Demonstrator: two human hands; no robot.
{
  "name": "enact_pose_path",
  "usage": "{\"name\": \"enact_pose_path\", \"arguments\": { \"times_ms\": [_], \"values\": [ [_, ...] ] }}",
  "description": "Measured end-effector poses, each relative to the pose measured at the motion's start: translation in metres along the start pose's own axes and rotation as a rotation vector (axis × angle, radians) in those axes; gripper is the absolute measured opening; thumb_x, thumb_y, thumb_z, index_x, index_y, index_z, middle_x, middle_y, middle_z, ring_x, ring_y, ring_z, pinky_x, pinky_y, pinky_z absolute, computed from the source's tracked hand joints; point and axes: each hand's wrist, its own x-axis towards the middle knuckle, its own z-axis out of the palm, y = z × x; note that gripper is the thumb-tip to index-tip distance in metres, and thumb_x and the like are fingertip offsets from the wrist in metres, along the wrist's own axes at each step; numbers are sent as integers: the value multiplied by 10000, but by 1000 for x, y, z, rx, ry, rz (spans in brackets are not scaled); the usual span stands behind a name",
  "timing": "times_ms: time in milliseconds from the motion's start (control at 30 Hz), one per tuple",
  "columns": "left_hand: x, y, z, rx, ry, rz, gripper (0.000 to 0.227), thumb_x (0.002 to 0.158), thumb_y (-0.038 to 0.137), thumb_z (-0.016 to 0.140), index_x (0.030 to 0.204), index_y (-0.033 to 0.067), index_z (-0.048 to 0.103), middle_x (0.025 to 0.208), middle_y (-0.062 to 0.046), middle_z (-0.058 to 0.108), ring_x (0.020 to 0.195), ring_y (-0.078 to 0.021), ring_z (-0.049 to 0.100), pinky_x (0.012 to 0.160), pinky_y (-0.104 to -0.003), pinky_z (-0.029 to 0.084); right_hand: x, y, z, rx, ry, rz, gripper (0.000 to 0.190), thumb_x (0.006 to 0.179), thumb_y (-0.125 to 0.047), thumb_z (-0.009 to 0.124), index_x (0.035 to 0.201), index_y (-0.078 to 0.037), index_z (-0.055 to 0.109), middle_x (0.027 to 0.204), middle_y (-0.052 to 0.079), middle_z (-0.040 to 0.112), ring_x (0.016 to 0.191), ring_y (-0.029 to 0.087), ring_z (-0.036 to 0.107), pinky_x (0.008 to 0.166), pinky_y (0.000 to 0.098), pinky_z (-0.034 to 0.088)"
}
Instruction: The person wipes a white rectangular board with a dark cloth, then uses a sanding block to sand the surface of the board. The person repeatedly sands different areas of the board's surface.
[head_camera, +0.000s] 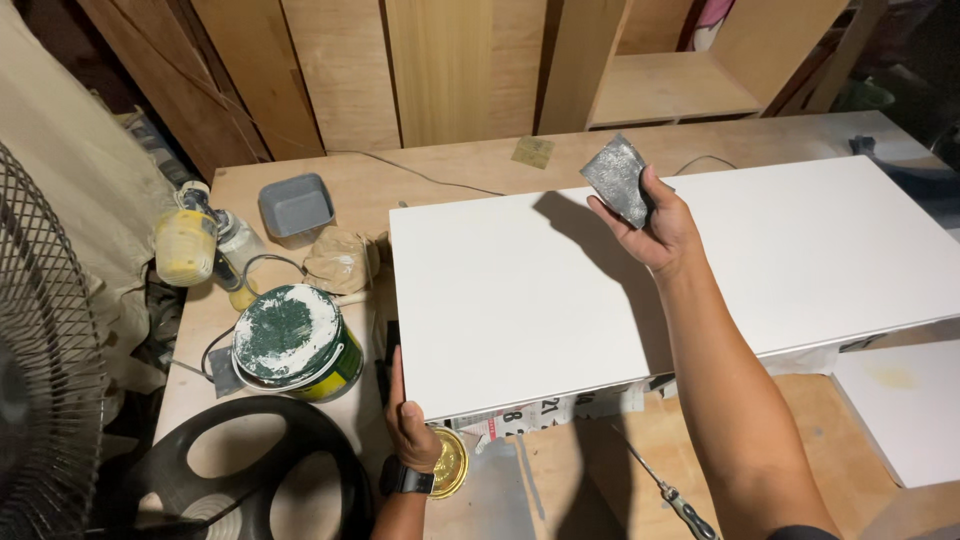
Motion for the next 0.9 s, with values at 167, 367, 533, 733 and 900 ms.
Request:
{"name": "enact_pose_path", "arguments": {
  "times_ms": [167,367,533,733,900],
  "values": [
    [1,1,0,16,-13,0,938,1065,664,307,1644,-65,425,1653,-292,536,1533,-374,552,1204,-432,508,-3,7,4,-18,-9,16,531,946,-310,797,1404,-76,660,1365,160,746,1325,342,705,1206,616,543],
    [-1,2,-1,33,-16,0,926,1073,652,298,1645,-66,424,1645,-289,547,1523,-370,565,1203,-425,508,7,22,4,-122,-18,48,565,934,-372,808,1403,-97,654,1334,166,752,1233,360,729,906,430,610],
    [1,3,0,44,-10,1,960,1061,686,309,1641,-70,427,1633,-287,561,1502,-365,585,1184,-426,521,2,37,14,-306,-16,36,644,1067,-402,655,1520,43,548,1382,332,716,1155,483,777,829,505,712],
    [1,6,1,90,-4,39,947,1078,691,289,1626,-65,452,1619,-296,573,1497,-392,597,1174,-440,538,19,59,4,-1543,-205,-652,631,1136,-528,420,1523,-85,648,1552,110,672,1479,281,596,1226,392,441],
    [2,5,0,113,-10,60,929,1075,664,284,1625,-65,453,1615,-293,581,1494,-393,604,1165,-440,536,45,82,-13,-2218,-318,-697,471,1135,-280,550,1603,-276,600,1396,129,677,1197,403,569,889,537,582]
  ]
}}
